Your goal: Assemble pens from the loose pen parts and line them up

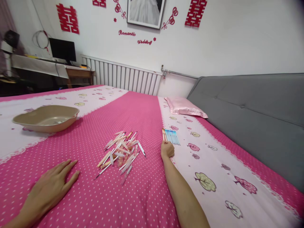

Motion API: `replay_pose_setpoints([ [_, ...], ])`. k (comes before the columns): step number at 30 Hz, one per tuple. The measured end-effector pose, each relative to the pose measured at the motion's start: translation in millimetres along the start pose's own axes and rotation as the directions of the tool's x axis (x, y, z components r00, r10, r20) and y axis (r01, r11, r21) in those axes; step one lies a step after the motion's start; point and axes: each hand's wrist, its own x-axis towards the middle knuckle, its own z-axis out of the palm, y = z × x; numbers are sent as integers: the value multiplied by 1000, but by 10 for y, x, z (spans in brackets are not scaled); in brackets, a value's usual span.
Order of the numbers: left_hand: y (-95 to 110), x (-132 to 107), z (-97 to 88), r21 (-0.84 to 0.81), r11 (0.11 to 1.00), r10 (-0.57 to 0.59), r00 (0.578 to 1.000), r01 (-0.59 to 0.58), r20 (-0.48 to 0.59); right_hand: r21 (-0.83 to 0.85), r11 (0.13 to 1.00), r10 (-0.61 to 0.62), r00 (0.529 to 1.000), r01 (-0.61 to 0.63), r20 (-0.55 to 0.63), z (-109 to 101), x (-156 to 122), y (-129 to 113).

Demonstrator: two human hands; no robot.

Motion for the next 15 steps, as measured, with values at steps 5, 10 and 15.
replay_pose_setpoints([
  [5, -40, -14, 39, 142, 988, 60, 998, -61, 14, -4, 1000, 6, 1000, -6, 10, -12, 10, -9],
  [10, -68, -23, 65, 150, 986, 74, 997, -73, 2, -5, 1000, 9, 1000, -9, 22, -14, 20, -17],
  [15, -89, -7, 91, 132, 989, 64, 998, -65, 7, -1, 1000, 4, 1000, -4, 18, 13, 33, -6],
])
